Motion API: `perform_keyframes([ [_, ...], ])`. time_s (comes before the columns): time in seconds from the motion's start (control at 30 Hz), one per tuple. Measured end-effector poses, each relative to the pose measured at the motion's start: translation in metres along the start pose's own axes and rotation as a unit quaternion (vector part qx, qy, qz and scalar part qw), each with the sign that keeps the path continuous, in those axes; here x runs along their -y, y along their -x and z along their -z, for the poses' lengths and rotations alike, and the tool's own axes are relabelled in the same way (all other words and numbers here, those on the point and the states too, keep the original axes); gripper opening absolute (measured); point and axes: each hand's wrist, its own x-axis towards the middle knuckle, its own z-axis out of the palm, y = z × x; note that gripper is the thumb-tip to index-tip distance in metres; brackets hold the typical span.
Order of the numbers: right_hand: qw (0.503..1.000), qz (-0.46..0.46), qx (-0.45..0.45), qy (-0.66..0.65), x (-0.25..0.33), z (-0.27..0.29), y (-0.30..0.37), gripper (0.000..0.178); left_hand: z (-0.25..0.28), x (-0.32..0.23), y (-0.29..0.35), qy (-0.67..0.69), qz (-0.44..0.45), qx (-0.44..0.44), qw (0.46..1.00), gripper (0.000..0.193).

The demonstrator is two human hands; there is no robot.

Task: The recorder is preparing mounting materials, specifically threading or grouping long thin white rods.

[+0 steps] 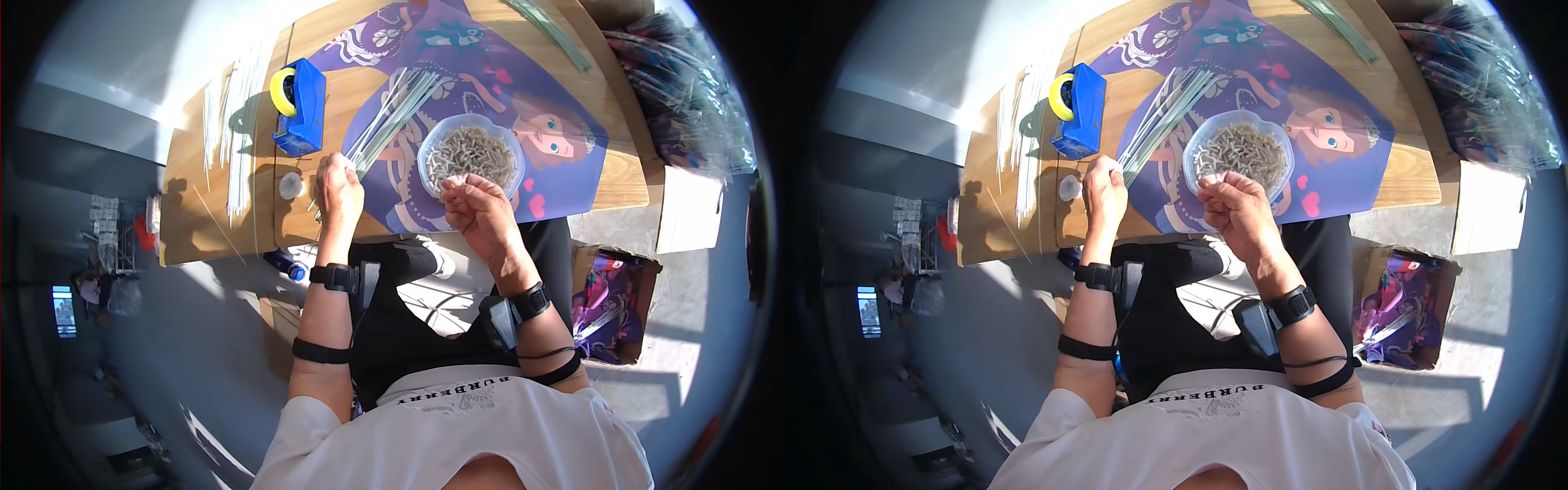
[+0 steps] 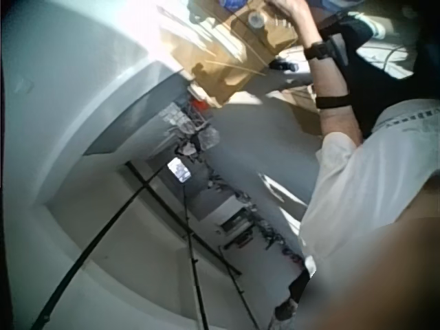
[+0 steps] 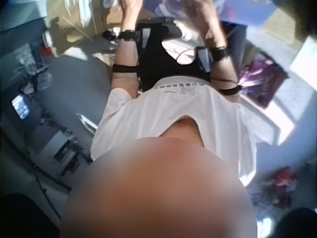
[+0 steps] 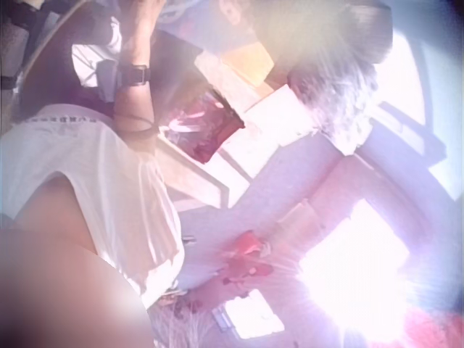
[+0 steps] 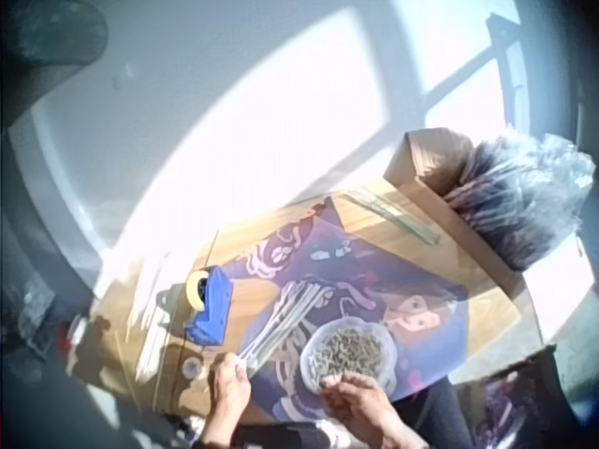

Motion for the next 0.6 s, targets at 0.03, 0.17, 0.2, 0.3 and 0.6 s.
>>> perform_keyframes([
  [0.03,1.0,0.015,-0.006,0.007,0.004,-0.001,-0.001,0.008,-0.004,0.008,-0.013,-0.013,0.007,0.003,1.0,0.005],
  [0.17,1.0,0.025,0.014,0.004,0.015,0.007,-0.003,0.006,-0.032,0.038,-0.05,-0.032,-0.013,0.003,0.999,0.003],
  [0.2,0.999,0.024,0.028,0.001,0.016,0.009,-0.004,0.005,-0.037,0.04,-0.055,-0.055,-0.01,0.002,0.998,0.004],
  [0.3,0.999,0.022,0.034,-0.005,0.017,0.012,-0.009,0.006,-0.046,0.042,-0.065,-0.099,-0.004,0.017,0.995,0.004],
  [0.6,0.998,0.015,0.035,-0.04,0.021,0.014,-0.015,0.007,-0.045,0.031,-0.05,-0.125,-0.044,0.036,0.991,0.014],
])
